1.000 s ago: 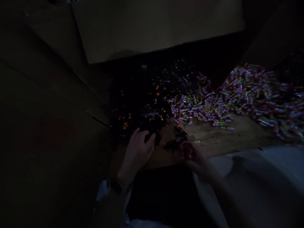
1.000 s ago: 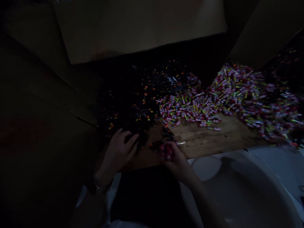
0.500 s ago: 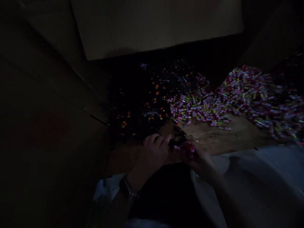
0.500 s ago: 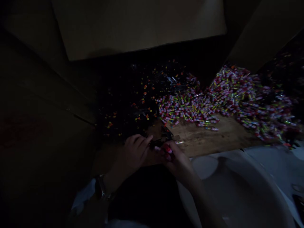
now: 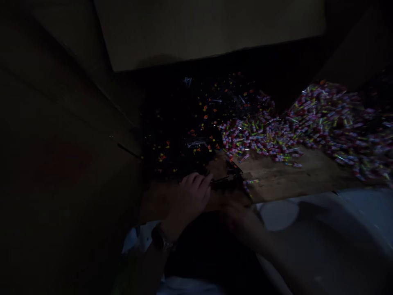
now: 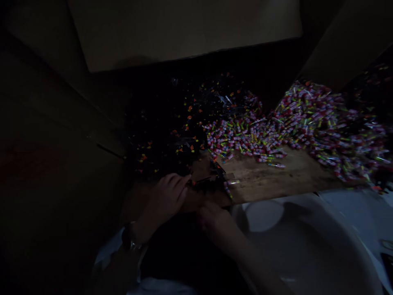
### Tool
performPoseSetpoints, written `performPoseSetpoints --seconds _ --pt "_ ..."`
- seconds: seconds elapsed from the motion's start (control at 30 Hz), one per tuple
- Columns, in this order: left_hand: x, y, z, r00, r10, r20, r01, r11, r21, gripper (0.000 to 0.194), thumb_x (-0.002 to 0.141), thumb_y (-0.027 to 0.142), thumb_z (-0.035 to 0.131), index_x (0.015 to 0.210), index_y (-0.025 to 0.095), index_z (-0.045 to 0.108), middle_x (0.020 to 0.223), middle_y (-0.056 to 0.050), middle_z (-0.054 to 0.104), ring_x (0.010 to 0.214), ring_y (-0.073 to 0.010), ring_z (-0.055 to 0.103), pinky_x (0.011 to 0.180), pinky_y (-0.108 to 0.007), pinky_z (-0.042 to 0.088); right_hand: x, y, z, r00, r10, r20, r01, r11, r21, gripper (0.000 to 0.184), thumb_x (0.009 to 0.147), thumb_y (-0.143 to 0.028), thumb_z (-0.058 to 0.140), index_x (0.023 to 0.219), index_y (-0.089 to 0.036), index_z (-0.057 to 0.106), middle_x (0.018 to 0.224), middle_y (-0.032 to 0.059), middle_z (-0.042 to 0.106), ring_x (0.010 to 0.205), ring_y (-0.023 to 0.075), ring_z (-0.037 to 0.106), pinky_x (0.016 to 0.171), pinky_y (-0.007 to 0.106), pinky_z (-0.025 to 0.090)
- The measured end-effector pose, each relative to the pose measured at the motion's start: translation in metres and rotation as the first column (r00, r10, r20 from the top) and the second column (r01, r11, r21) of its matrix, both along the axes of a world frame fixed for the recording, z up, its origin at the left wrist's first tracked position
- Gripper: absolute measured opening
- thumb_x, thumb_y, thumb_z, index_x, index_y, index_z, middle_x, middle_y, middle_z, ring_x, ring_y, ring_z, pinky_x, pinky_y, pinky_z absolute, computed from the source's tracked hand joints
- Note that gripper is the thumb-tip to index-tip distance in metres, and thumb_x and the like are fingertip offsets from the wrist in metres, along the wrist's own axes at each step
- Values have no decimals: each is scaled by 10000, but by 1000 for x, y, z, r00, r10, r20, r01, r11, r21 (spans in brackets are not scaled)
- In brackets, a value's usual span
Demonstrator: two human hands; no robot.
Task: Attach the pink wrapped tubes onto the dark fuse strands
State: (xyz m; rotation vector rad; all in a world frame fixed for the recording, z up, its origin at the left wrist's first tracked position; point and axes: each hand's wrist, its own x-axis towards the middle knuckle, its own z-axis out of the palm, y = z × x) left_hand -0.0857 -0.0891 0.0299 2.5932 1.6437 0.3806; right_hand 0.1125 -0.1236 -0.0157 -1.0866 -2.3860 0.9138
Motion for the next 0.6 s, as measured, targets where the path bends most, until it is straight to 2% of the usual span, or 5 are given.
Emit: performPoseSetpoints --seconds 0.13,0.23,0.4,0.6 --pt "-8 -6 -7 998 49 28 -48 999 -17 359 920 232 397 1253 153 506 1064 -88 613 1037 -233 477 892 -415 421 -26 -37 -19 958 63 280 -70 997 16 158 790 -54 542 845 -200 567 818 8 617 727 159 573 562 242 396" --pt "-10 -9 -10 997 65 44 -64 998 -23 355 918 231 402 1248 154 510 1065 -86 612 1045 -232 475 898 -416 424 -44 -50 -36 902 94 421 -140 987 78 83 798 -103 596 831 -179 594 813 38 639 758 203 587 533 271 400" --pt "-10 -12 -11 998 43 53 -43 999 -4 350 914 233 402 1231 155 527 1055 -96 615 1026 -235 488 868 -417 445 -61 -47 -53 863 160 478 -225 971 80 86 802 -93 586 826 -138 654 815 107 672 781 242 591 523 304 419" --pt "-10 -16 -7 997 52 62 -52 999 -3 342 917 238 404 1223 157 533 1050 -87 625 1035 -231 489 895 -416 436 -73 -41 -58 811 244 532 -308 951 33 117 713 -23 610 743 -99 694 776 163 687 705 268 613 536 350 446"
